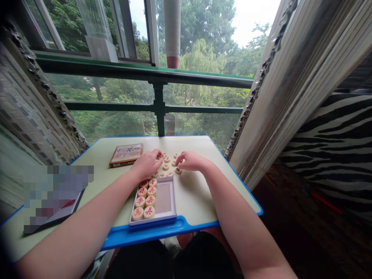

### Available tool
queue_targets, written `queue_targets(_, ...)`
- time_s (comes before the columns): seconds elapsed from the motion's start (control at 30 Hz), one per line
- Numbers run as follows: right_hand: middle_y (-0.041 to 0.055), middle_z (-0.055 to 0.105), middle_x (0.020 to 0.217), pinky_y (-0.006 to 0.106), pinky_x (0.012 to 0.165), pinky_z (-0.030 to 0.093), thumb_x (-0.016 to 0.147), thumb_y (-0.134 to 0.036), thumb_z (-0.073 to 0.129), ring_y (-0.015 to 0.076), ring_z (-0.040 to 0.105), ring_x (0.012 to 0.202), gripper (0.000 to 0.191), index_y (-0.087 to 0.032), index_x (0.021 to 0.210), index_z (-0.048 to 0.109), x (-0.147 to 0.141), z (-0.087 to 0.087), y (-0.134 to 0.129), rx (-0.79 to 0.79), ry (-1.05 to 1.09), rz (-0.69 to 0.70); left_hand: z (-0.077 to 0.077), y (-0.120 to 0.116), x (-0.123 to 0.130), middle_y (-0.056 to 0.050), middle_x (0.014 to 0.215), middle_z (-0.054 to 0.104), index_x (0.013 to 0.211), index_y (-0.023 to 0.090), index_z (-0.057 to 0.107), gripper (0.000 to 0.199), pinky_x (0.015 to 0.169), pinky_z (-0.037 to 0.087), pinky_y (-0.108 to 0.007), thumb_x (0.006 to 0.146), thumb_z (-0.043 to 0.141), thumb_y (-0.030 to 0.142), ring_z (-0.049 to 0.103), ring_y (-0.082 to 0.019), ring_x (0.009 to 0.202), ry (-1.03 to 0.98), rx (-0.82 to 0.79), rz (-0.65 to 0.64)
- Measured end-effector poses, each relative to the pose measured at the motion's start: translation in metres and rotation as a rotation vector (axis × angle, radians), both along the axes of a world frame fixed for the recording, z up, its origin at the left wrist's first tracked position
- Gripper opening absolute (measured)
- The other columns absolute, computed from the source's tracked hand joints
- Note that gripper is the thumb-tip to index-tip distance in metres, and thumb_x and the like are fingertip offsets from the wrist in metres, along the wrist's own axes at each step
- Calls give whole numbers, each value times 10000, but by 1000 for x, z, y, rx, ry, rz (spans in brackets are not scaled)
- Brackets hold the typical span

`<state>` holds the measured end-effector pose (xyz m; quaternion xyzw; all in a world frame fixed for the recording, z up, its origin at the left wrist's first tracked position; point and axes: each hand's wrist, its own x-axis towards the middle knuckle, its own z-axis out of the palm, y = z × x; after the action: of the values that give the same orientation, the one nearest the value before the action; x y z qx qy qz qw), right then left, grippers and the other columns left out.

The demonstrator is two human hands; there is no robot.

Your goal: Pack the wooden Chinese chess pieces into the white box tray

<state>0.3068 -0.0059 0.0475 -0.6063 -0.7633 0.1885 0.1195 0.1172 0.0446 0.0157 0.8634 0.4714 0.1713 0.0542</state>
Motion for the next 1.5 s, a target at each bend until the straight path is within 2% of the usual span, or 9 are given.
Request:
queue_targets(0.17,24,640,886,228,663,408,668,-173,598,145,559,737,308,-227,954,697,5,2,-2,-85,-51,114,1,-1,0,-122,934,643,1040,177,514,294,737,431,-338,848,372,348,601,-259,884,3,16,2)
queue_targets(0.27,28,639,852,233,650,402,670,-285,637,144,546,717,253,-190,899,686,3,-1,-1,-56,-79,99,2,0,-1,-128,941,642,1037,177,516,293,738,428,-340,851,371,352,602,-262,878,21,16,22)
queue_targets(0.4,28,633,860,231,630,392,622,-393,679,146,541,725,348,-183,899,668,5,0,-1,-125,-100,76,3,0,-2,-121,947,642,1039,179,514,290,746,426,-339,850,377,351,601,-256,877,19,31,34)
queue_targets(0.53,10,632,863,217,621,378,634,-306,659,127,533,710,337,-208,957,666,7,3,-4,-158,-79,136,5,0,-3,-113,937,644,1050,174,509,297,752,426,-338,850,380,353,598,-250,875,29,33,46)
queue_targets(0.63,6,627,780,221,577,361,654,-335,642,121,519,653,254,-194,862,679,6,3,-5,-144,-121,122,5,0,-2,-112,929,647,1052,168,512,303,755,427,-329,849,384,352,595,-246,884,35,26,37)
queue_targets(0.83,4,612,816,214,558,361,581,-402,708,128,528,664,397,-222,932,658,3,3,-8,-134,-105,106,1,2,-4,-121,934,645,1034,169,530,321,733,438,-336,842,380,378,599,-256,870,23,29,-4)
queue_targets(1.03,-4,593,757,209,540,341,634,-312,659,112,511,627,259,-208,871,676,5,3,-9,-128,-129,160,0,2,-5,-110,939,645,1029,165,538,313,769,444,-332,831,400,364,596,-244,896,-22,23,-34)
queue_targets(1.27,-9,565,728,221,524,326,635,-374,648,111,479,606,268,-199,837,665,3,10,-10,-62,-91,112,2,-4,-1,-84,955,657,966,162,569,281,805,452,-316,803,452,359,600,-214,897,-158,-18,-177)
queue_targets(1.5,-9,555,657,232,495,309,633,-369,669,114,465,564,221,-188,760,658,0,4,-6,-31,-50,93,2,-6,2,-76,910,666,914,168,611,265,792,466,-320,768,508,363,601,-213,874,-187,2,-222)
